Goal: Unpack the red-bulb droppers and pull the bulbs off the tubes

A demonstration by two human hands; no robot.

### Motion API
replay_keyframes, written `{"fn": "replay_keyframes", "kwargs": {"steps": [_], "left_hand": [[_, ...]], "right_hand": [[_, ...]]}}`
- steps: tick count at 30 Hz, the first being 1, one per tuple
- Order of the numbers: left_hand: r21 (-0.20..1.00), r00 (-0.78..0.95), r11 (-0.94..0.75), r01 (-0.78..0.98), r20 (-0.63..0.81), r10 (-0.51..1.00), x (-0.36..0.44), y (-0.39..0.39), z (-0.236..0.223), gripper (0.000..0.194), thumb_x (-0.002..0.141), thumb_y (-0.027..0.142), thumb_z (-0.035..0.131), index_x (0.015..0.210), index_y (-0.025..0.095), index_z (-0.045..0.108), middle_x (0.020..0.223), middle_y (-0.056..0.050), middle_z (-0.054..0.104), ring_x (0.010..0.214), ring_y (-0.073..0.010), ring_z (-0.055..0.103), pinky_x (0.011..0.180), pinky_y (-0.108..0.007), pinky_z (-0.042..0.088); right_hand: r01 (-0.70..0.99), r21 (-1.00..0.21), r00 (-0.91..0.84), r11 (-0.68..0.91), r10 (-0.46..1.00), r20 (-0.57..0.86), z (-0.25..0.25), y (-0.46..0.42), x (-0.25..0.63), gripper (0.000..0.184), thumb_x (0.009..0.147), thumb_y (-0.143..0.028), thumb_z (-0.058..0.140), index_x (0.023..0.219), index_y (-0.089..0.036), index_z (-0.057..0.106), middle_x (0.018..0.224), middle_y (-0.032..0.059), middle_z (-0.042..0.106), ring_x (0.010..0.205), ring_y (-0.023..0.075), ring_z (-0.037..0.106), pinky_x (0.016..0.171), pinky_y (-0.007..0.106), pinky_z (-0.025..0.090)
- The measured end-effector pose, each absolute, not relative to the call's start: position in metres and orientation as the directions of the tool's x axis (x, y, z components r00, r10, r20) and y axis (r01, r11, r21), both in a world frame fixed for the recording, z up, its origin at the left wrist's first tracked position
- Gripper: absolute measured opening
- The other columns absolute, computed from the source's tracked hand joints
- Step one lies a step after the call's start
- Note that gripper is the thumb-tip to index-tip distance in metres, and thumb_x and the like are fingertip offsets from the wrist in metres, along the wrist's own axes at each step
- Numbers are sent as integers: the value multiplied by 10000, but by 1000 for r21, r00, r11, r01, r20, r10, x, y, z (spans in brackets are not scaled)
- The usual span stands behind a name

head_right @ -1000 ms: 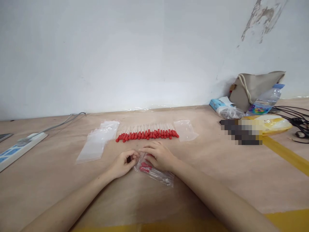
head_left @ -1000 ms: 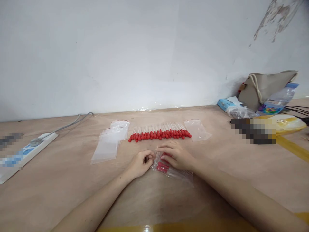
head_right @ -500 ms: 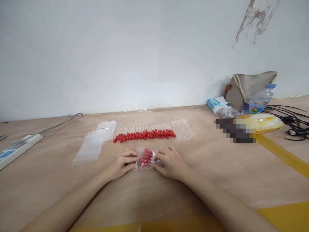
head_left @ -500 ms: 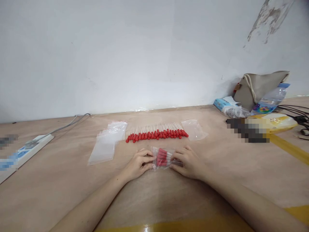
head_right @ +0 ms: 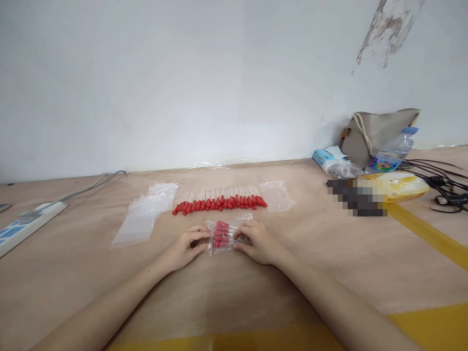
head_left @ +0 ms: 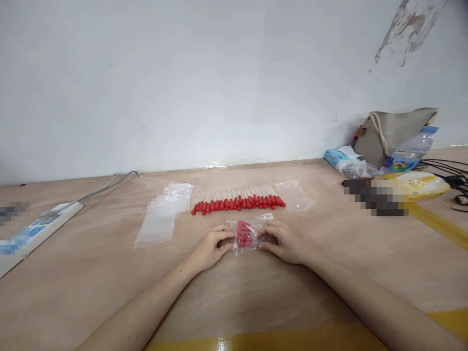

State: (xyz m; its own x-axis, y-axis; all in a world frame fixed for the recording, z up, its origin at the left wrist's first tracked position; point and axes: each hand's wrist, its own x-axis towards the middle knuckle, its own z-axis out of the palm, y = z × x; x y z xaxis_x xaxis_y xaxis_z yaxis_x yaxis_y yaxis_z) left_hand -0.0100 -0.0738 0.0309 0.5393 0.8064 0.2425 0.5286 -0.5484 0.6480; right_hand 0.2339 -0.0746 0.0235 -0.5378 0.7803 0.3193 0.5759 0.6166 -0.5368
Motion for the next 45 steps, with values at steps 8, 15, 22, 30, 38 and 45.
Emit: {"fn": "replay_keyframes", "kwargs": {"steps": [8, 15, 22, 30, 38, 45], "left_hand": [[578, 451, -516, 632, 268, 852, -2, -78, 33, 150, 741, 297, 605, 853, 200, 630, 871, -21, 616, 813, -171, 550, 769, -297, 371], [452, 515, -566, 689, 243, 822, 4, -84, 38, 179, 715, 302, 610, 862, 204, 576, 818, -8, 612, 811, -195, 509, 753, -322, 298], [308, 593, -641, 703, 244, 767, 10, -89, 45, 89, 737, 220, 493, 812, 179, 518, 811, -37, 564, 825, -206, 451, 723, -320, 284], [341, 618, -665, 665, 249, 746, 4, -88, 46, 136, 757, 186, 481, 892, 191, 484, 842, -20, 558, 833, -186, 470, 759, -326, 302], [763, 464, -393, 513, 139, 875, -19, -73, 50, 135, 737, 239, 540, 843, 166, 499, 709, 13, 518, 612, -99, 476, 553, -211, 375], [910, 446, -201, 362, 20, 895, -62, -49, 83, 214, 684, 290, 638, 818, 168, 524, 692, -3, 603, 648, -123, 587, 615, -249, 467]], "right_hand": [[555, -533, -560, 639, 760, 329, 21, -73, 233, 76, 771, -248, 581, 837, -211, 594, 850, 22, 570, 843, 162, 495, 760, 314, 382], [549, -525, -544, 650, 755, 366, 17, -74, 232, 92, 778, -249, 575, 864, -218, 586, 844, 21, 579, 834, 162, 501, 753, 310, 379], [539, -491, -549, 684, 728, 412, 17, -75, 233, 112, 770, -268, 580, 863, -208, 589, 838, 29, 580, 804, 159, 512, 714, 294, 400], [542, -508, -538, 669, 741, 402, 19, -76, 236, 121, 754, -226, 586, 873, -203, 589, 849, 32, 578, 799, 158, 513, 693, 288, 413], [549, -526, -527, 649, 758, 385, 18, -74, 236, 136, 759, -243, 584, 890, -204, 590, 850, 38, 573, 779, 154, 525, 689, 292, 427], [559, -523, -528, 643, 763, 374, 18, -74, 235, 123, 760, -251, 582, 873, -205, 594, 842, 31, 574, 800, 156, 521, 706, 294, 422]]}}
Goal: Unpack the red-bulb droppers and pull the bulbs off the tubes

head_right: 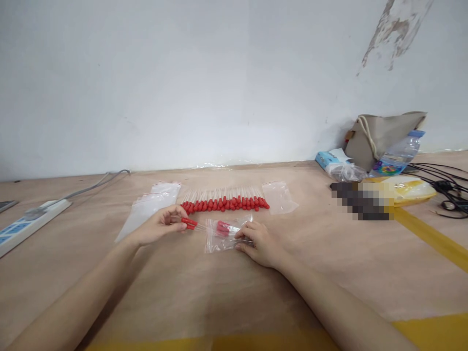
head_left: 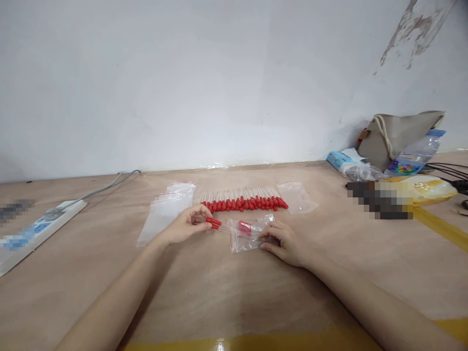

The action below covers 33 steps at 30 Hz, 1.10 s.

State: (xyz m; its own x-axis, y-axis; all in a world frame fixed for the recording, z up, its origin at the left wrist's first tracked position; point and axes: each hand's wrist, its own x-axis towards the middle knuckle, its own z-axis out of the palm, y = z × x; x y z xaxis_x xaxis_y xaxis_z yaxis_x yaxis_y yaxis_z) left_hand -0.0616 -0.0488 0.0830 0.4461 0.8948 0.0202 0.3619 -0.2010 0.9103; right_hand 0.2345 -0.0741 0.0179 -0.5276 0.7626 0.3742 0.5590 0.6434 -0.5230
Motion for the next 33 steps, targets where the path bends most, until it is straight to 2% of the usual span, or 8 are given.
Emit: {"fn": "replay_keyframes", "kwargs": {"steps": [7, 12, 14, 17, 20, 23, 30, 33], "left_hand": [[878, 315, -247, 410, 118, 942, -95, -41, 114, 255, 648, 336, 686, 823, 184, 580, 786, -31, 646, 715, -167, 626, 668, -298, 502], [788, 129, -453, 416, 442, 888, -80, -38, 115, 205, 726, 311, 625, 866, 178, 558, 902, -48, 638, 793, -168, 626, 736, -305, 498], [654, 153, -581, 485, 590, 793, -66, -31, 108, 157, 776, 279, 569, 894, 176, 570, 939, -54, 621, 844, -161, 609, 765, -292, 484], [298, 335, -662, 687, 679, 653, -44, -15, 90, 156, 832, 237, 478, 903, 188, 608, 869, -40, 603, 798, -141, 579, 735, -260, 458], [2, 530, -634, 773, 547, 648, -22, -1, 75, 216, 856, 173, 404, 923, 205, 607, 837, -25, 579, 727, -125, 551, 677, -234, 432], [-133, 610, -610, 781, 372, 699, -2, 5, 67, 249, 840, 110, 404, 967, 223, 587, 888, -22, 563, 754, -127, 546, 658, -220, 412], [-136, 648, -636, 760, 237, 724, 15, 1, 71, 225, 827, 118, 450, 975, 227, 580, 832, -26, 562, 702, -138, 549, 612, -230, 394], [22, 615, -673, 739, 386, 688, 9, -11, 70, 200, 838, 194, 468, 1005, 233, 572, 908, -35, 577, 827, -157, 554, 703, -254, 417]], "right_hand": [[554, -529, -528, 642, 763, 374, 16, -73, 235, 125, 763, -256, 579, 879, -212, 596, 852, 31, 569, 804, 155, 520, 725, 304, 422], [546, -548, -523, 634, 768, 369, 16, -73, 234, 117, 760, -248, 582, 870, -211, 597, 850, 28, 566, 792, 148, 521, 712, 289, 425], [543, -553, -523, 632, 770, 366, 17, -73, 234, 117, 759, -244, 582, 870, -211, 597, 854, 27, 565, 792, 145, 521, 712, 283, 423], [550, -550, -524, 628, 773, 358, 17, -73, 234, 119, 758, -242, 581, 872, -211, 597, 853, 26, 567, 796, 147, 519, 704, 279, 418], [560, -542, -526, 627, 774, 352, 18, -73, 234, 122, 760, -248, 579, 875, -213, 596, 848, 27, 572, 799, 153, 516, 698, 280, 414], [562, -535, -529, 631, 771, 354, 18, -73, 234, 114, 760, -247, 578, 868, -214, 597, 843, 26, 577, 801, 157, 515, 702, 284, 410], [550, -532, -532, 644, 761, 372, 17, -72, 234, 112, 758, -249, 585, 866, -221, 598, 850, 22, 585, 814, 159, 520, 720, 290, 410], [549, -519, -540, 656, 752, 379, 15, -72, 235, 106, 764, -250, 579, 864, -220, 596, 841, 24, 583, 807, 159, 521, 712, 292, 413]]}}
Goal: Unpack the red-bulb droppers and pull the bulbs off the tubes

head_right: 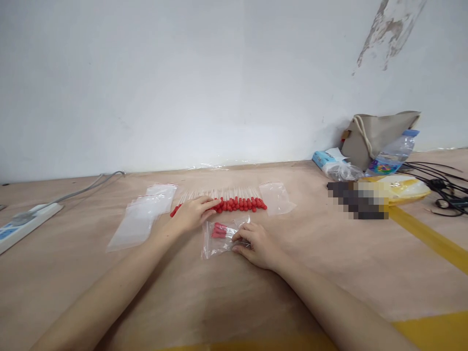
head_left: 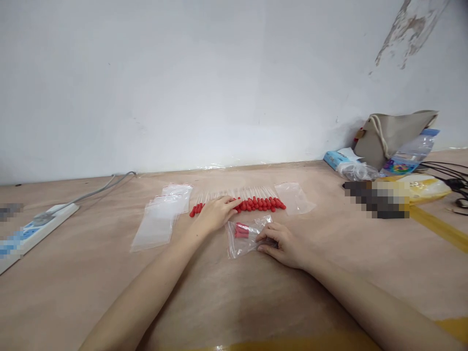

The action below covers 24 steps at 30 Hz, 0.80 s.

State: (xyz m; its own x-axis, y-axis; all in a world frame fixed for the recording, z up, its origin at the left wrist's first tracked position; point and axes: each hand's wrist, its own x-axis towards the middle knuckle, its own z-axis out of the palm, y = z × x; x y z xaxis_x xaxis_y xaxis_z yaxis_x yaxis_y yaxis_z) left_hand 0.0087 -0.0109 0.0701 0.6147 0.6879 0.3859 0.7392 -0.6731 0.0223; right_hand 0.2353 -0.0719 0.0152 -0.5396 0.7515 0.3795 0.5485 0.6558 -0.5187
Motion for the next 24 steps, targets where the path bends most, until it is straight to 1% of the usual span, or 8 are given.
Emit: {"fn": "replay_keyframes", "kwargs": {"steps": [2, 4, 8, 11, 14, 16, 20, 24], "left_hand": [[180, 464, -643, 745, 552, 693, 1, -24, 64, 158, 843, 221, 460, 946, 211, 580, 907, -35, 578, 859, -156, 542, 755, -270, 420], [347, 267, -558, 754, 614, 742, -8, -39, 53, 120, 827, 216, 466, 824, 185, 582, 824, -27, 570, 790, -144, 541, 718, -264, 433], [599, 225, -444, 667, 406, 886, -18, -62, 30, 86, 747, 208, 543, 724, 172, 618, 761, -17, 577, 589, -103, 521, 524, -217, 424], [731, 285, -383, 565, 263, 922, -13, -68, 23, 124, 739, 259, 578, 747, 176, 670, 806, -31, 637, 619, -113, 559, 554, -221, 444], [789, 326, -346, 508, 196, 925, -5, -69, 23, 154, 738, 302, 593, 743, 185, 693, 812, -33, 670, 676, -130, 583, 595, -226, 449], [797, 311, -341, 498, 203, 929, -1, -68, 24, 142, 722, 289, 609, 772, 190, 698, 858, -29, 670, 639, -114, 567, 573, -217, 441], [749, 307, -357, 558, 213, 928, 0, -68, 25, 206, 677, 180, 617, 867, 205, 693, 912, -14, 666, 587, -93, 529, 544, -207, 420], [708, 322, -362, 607, 197, 926, 0, -69, 26, 201, 715, 212, 597, 891, 229, 692, 874, 0, 681, 627, -114, 562, 561, -215, 420]], "right_hand": [[543, -507, -529, 670, 741, 413, 14, -73, 236, 131, 767, -258, 575, 891, -218, 592, 861, 35, 573, 820, 162, 520, 723, 298, 419], [542, -478, -497, 691, 722, 480, 12, -73, 235, 202, 751, -289, 595, 939, -216, 582, 917, 51, 554, 852, 173, 516, 746, 313, 425], [600, -443, -375, 666, 724, 579, 7, -72, 231, 271, 770, -321, 566, 1019, -215, 558, 963, 66, 534, 882, 187, 512, 766, 335, 433], [651, -440, -336, 619, 755, 563, 3, -68, 229, 250, 823, -292, 485, 1050, -216, 555, 922, 64, 546, 845, 180, 522, 743, 331, 442], [687, -419, -363, 593, 780, 510, -1, -65, 229, 235, 828, -287, 471, 1026, -210, 573, 897, 61, 548, 830, 180, 524, 739, 333, 443], [700, -419, -374, 578, 797, 474, -2, -64, 229, 243, 818, -283, 486, 1033, -206, 568, 913, 63, 544, 842, 184, 520, 746, 336, 441], [683, -465, -396, 564, 820, 413, 3, -64, 231, 219, 793, -258, 515, 998, -201, 568, 930, 62, 538, 852, 180, 518, 762, 331, 434], [649, -548, -422, 527, 849, 318, 12, -65, 235, 191, 778, -242, 530, 957, -189, 570, 905, 55, 541, 833, 170, 518, 745, 312, 432]]}}
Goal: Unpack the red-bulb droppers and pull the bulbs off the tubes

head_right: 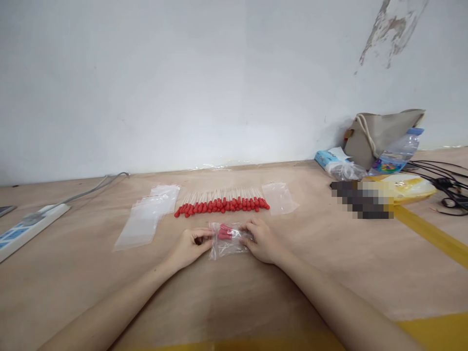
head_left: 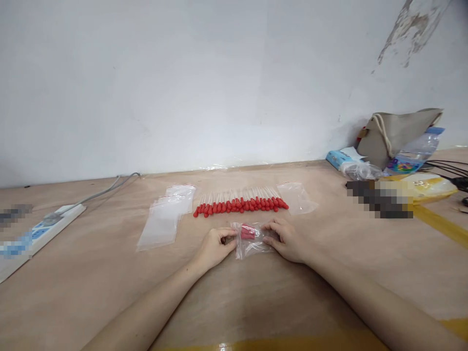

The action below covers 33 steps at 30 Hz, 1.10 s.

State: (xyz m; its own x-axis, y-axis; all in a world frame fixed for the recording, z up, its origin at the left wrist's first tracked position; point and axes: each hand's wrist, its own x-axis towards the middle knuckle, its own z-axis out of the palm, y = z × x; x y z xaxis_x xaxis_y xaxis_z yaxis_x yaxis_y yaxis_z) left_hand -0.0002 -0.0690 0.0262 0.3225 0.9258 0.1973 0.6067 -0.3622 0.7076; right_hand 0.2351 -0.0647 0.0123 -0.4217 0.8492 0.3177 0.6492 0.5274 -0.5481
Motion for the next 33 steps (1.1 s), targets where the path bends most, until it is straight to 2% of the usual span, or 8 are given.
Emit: {"fn": "replay_keyframes", "kwargs": {"steps": [4, 8, 13, 17, 20, 26, 29, 33], "left_hand": [[698, 369, -425, 576, 241, 898, 3, -70, 29, 214, 766, 297, 576, 949, 249, 676, 949, -14, 666, 788, -151, 592, 679, -240, 442], [680, 408, -472, 561, 269, 873, 7, -72, 32, 232, 833, 282, 485, 977, 241, 662, 971, -40, 632, 878, -160, 568, 786, -272, 426], [635, 388, -458, 622, 259, 885, 8, -73, 28, 168, 750, 281, 586, 889, 196, 626, 830, -21, 581, 742, -145, 529, 674, -254, 421], [686, 377, -422, 593, 227, 898, 8, -75, 25, 158, 737, 283, 588, 853, 183, 550, 721, 20, 543, 632, -112, 485, 577, -212, 390], [689, 402, -440, 576, 230, 886, 8, -77, 29, 180, 749, 285, 575, 897, 188, 539, 733, 21, 552, 635, -111, 489, 587, -215, 387], [579, 423, -492, 650, 263, 867, 11, -78, 35, 74, 790, 244, 503, 796, 185, 547, 761, -7, 551, 732, -150, 497, 659, -254, 393], [519, 438, -533, 668, 305, 846, 11, -78, 33, 65, 800, 201, 467, 822, 185, 527, 808, -19, 554, 777, -166, 490, 719, -291, 388], [439, 493, -573, 692, 292, 819, 9, -79, 33, 60, 799, 182, 463, 840, 189, 505, 802, -23, 556, 811, -189, 472, 766, -339, 373]], "right_hand": [[618, -564, -496, 548, 828, 261, 18, -64, 240, 182, 784, -251, 530, 951, -189, 569, 904, 52, 540, 854, 175, 500, 759, 319, 418], [581, -551, -547, 599, 789, 280, 19, -64, 242, 190, 805, -258, 512, 976, -195, 564, 932, 55, 539, 881, 175, 491, 784, 323, 409], [581, -516, -539, 629, 773, 334, 15, -66, 239, 212, 808, -257, 514, 1008, -217, 568, 956, 55, 547, 895, 179, 499, 790, 333, 415], [583, -487, -523, 651, 759, 388, 11, -66, 238, 215, 810, -272, 513, 1008, -218, 575, 954, 60, 552, 884, 181, 507, 782, 341, 423], [579, -476, -522, 662, 749, 407, 10, -66, 237, 216, 818, -277, 503, 1010, -214, 578, 954, 65, 553, 884, 181, 509, 785, 346, 422], [569, -469, -517, 676, 737, 435, 11, -66, 236, 225, 806, -266, 526, 1016, -210, 582, 927, 58, 550, 869, 173, 512, 777, 336, 428], [568, -472, -513, 674, 739, 437, 10, -66, 236, 218, 806, -266, 527, 1009, -214, 585, 927, 58, 553, 867, 173, 515, 773, 337, 432], [567, -477, -508, 672, 741, 440, 11, -66, 237, 212, 810, -278, 521, 1003, -220, 589, 930, 58, 555, 863, 169, 519, 773, 334, 436]]}}
